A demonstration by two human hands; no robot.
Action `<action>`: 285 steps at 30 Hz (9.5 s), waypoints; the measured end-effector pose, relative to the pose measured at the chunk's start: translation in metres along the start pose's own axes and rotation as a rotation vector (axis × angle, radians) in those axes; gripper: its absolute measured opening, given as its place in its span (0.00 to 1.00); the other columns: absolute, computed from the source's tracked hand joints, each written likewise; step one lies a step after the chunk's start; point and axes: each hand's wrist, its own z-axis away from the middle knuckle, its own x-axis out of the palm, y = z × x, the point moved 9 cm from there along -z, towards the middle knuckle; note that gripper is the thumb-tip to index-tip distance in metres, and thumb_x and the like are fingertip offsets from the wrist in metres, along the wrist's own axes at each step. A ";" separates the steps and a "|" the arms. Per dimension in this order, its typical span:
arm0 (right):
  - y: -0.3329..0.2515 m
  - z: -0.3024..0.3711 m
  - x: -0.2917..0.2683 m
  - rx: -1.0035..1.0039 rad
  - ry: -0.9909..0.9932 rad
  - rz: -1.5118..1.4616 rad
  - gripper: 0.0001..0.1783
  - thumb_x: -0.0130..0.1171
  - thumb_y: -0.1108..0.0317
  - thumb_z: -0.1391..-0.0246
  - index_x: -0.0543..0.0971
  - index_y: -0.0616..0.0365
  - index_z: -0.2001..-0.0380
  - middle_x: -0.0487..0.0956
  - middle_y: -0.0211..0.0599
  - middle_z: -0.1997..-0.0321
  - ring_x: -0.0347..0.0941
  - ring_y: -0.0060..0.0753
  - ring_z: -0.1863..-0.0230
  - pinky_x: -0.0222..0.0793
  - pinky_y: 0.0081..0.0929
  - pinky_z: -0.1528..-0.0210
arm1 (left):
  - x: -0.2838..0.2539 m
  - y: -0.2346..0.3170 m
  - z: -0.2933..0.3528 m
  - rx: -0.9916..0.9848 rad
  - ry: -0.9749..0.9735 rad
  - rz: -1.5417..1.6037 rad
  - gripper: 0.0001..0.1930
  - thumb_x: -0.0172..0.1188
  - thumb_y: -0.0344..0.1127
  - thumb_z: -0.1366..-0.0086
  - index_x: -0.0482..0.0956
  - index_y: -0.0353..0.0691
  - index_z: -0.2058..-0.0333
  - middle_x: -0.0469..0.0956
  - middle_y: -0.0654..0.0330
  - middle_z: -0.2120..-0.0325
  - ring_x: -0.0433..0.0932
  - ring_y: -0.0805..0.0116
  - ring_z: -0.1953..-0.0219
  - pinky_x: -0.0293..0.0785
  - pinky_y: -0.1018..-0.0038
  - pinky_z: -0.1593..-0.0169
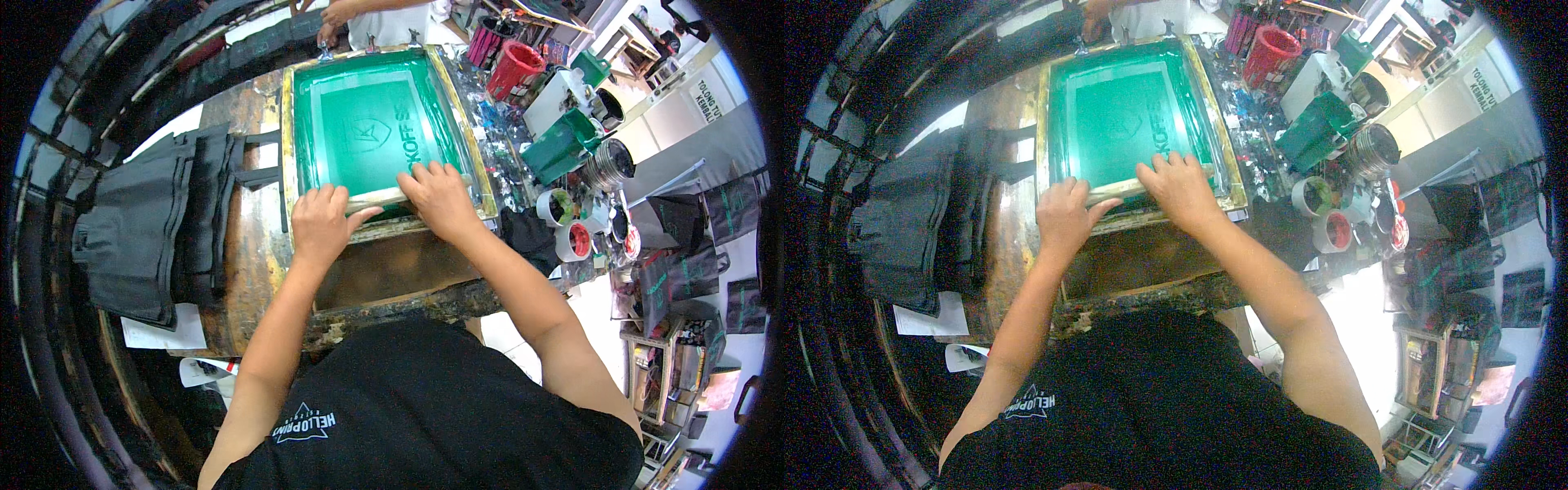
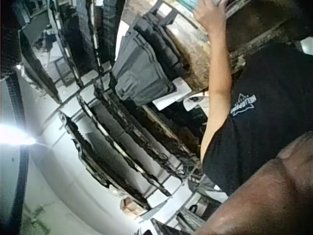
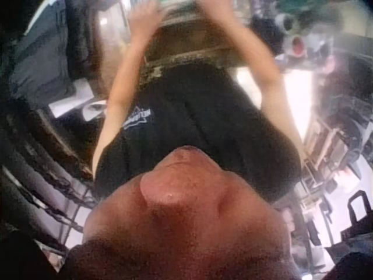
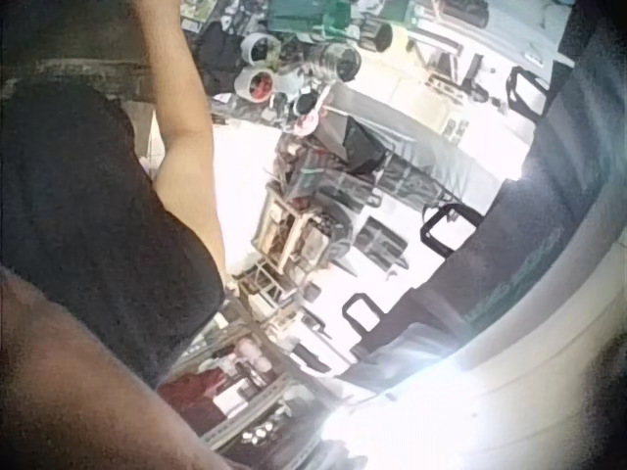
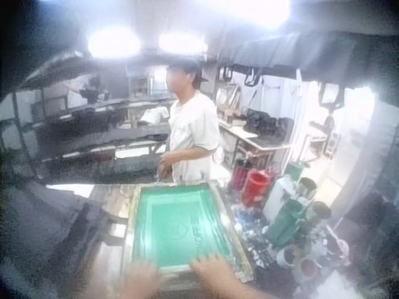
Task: The person performs screen printing on black tote bags using green ink and a squeegee, repeating the process for multiple bags on a printing press.
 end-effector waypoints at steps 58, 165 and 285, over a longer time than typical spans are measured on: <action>0.101 -0.202 -0.250 0.108 0.086 -0.125 0.41 0.33 0.32 0.25 0.81 0.57 0.48 0.85 0.41 0.56 0.80 0.33 0.52 0.68 0.49 0.36 | -0.019 -0.196 -0.029 -0.589 -0.007 0.678 0.20 0.60 0.22 0.36 0.83 0.32 0.45 0.84 0.54 0.48 0.81 0.65 0.45 0.73 0.70 0.39; 0.096 -0.207 -0.243 0.162 0.099 -0.177 0.41 0.36 0.29 0.28 0.82 0.57 0.57 0.81 0.33 0.66 0.75 0.25 0.66 0.74 0.25 0.65 | 0.146 0.077 -0.012 -0.012 -0.300 0.159 0.27 0.48 0.50 0.23 0.70 0.55 0.29 0.60 0.52 0.25 0.52 0.36 0.23 0.37 0.21 0.29; 0.191 -0.260 0.133 0.159 -0.144 -0.008 0.21 0.75 0.57 0.51 0.85 0.42 0.53 0.88 0.35 0.54 0.84 0.43 0.48 0.70 0.62 0.47 | 0.161 -0.176 -0.237 0.032 -0.145 -0.147 0.39 0.58 0.75 0.38 0.84 0.37 0.68 0.86 0.51 0.68 0.87 0.51 0.63 0.83 0.57 0.60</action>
